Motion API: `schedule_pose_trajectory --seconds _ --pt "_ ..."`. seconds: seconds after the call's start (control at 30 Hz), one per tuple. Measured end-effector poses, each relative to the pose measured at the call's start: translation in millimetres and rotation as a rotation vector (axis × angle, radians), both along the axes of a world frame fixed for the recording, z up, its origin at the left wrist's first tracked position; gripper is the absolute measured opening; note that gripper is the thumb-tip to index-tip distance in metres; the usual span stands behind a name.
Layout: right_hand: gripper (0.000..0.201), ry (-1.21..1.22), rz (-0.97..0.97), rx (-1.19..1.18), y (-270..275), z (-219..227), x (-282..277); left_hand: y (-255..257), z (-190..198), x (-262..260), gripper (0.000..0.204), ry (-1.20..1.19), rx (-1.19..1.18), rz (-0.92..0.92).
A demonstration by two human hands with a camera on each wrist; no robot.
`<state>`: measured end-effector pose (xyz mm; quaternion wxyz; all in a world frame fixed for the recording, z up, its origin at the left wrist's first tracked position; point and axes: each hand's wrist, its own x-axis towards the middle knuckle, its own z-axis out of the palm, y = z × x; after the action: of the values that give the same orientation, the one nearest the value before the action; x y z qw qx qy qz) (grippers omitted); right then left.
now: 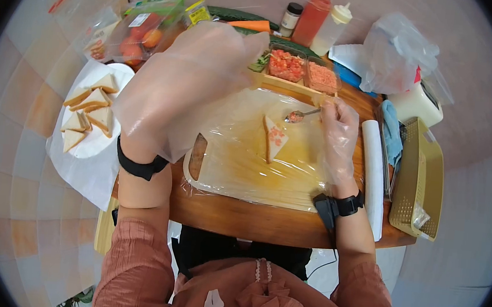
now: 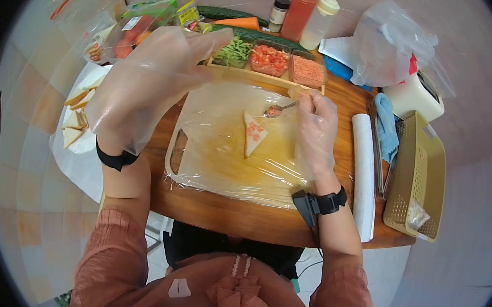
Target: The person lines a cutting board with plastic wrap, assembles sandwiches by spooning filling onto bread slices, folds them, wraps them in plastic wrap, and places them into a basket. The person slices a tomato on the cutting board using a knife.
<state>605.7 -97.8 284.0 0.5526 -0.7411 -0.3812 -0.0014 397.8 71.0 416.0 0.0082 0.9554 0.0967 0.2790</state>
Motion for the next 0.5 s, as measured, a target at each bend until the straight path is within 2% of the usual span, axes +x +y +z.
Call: schedule_pose_trajectory --seconds 0.17,0.23,0.37,0.5 --pt "0.025 0.072 -0.026 -0.054 3 -4 0 6 0 5 0.03 0.05 -0.051 -0.025" --pt "0.026 0.104 -0.019 -0.092 1 0 1 -1 5 1 0.051 0.165 -0.116 0.081" --pt "0.027 0.161 -0.033 -0.1 4 -11 4 -2 6 0 0.053 0.15 -0.116 0.071" --pt "0.028 0.119 -0.008 -0.113 4 -8 3 -4 4 -1 0.052 0.14 -0.125 0.091"
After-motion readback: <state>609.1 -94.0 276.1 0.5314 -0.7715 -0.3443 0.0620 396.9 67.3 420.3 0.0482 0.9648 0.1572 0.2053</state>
